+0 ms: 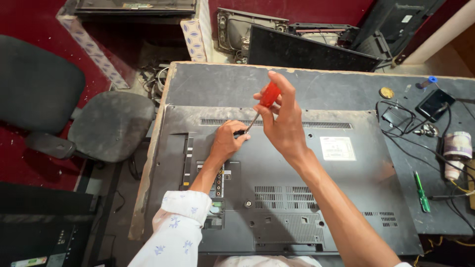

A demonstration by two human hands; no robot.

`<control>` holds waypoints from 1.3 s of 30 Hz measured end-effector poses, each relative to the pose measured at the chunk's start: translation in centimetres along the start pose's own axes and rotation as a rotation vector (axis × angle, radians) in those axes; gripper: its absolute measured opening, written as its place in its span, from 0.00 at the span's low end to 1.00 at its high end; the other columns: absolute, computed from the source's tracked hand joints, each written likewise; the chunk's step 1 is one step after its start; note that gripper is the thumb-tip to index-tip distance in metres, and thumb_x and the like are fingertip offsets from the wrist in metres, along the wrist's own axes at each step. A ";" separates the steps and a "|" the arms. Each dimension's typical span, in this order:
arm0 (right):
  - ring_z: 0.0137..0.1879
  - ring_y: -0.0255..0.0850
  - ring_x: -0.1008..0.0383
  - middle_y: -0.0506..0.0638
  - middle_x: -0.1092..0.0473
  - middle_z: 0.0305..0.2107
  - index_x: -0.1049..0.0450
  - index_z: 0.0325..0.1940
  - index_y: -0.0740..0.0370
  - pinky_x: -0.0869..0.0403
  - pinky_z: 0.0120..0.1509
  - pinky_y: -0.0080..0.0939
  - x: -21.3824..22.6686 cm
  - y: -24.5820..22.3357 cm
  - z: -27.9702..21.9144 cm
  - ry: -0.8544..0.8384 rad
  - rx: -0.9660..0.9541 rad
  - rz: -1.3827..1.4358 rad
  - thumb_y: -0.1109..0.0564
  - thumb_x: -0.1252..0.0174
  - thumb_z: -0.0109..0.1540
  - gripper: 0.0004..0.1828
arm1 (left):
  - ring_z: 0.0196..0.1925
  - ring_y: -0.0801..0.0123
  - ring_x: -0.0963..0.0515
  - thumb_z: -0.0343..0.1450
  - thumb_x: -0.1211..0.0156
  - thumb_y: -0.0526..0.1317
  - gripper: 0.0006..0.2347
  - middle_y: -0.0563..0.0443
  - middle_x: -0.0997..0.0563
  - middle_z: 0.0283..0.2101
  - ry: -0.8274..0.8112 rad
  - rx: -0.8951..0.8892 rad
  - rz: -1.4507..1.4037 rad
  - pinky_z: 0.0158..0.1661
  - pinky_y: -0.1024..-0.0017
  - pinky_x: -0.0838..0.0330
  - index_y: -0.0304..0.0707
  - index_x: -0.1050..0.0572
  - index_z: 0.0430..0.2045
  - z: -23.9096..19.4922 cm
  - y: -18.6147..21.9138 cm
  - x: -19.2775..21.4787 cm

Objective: The person uses a screwdriver to remove several screws from the back panel of a flat-screen television. They place the removed screws into a small container and continue unscrewing additional fasteners across the back of the device.

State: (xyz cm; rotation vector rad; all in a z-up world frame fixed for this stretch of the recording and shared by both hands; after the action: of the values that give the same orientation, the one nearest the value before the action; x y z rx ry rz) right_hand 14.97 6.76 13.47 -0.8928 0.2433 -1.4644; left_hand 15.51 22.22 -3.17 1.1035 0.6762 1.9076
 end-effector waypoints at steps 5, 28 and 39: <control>0.58 0.44 0.21 0.54 0.34 0.52 0.49 0.76 0.54 0.15 0.56 0.40 -0.9 1.1 0.3 -0.004 0.008 0.008 0.76 0.46 0.67 0.38 | 0.44 0.53 0.19 0.61 0.30 0.34 0.10 0.46 0.16 0.38 -0.011 0.037 0.010 0.46 0.63 0.26 0.32 0.18 0.33 0.0 0.1 0.1; 0.55 0.45 0.19 0.56 0.33 0.51 0.50 0.76 0.55 0.18 0.53 0.39 -0.2 1.7 1.3 0.010 0.029 -0.081 0.76 0.42 0.66 0.40 | 0.44 0.56 0.19 0.61 0.28 0.33 0.11 0.46 0.16 0.40 0.019 0.020 0.004 0.46 0.65 0.24 0.32 0.18 0.35 -0.1 -0.4 -0.3; 0.47 0.43 0.19 0.55 0.26 0.47 0.44 0.74 0.54 0.18 0.53 0.41 -0.8 0.9 1.8 -0.037 0.027 -0.233 0.63 0.26 0.61 0.43 | 0.46 0.57 0.19 0.61 0.29 0.32 0.09 0.47 0.16 0.40 -0.011 0.073 -0.009 0.48 0.66 0.25 0.31 0.18 0.34 -0.1 0.6 0.1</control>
State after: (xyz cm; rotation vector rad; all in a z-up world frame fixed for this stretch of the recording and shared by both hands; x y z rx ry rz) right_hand 16.66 8.05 13.80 -0.9494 0.0939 -1.6608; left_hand 15.14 21.98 -2.68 1.1535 0.7485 1.8814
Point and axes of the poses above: each hand's wrist, its own z-axis towards the middle knuckle, its own x-axis out of the back of the hand, y = z × x, the point moved 4 cm from there along z, towards the middle knuckle
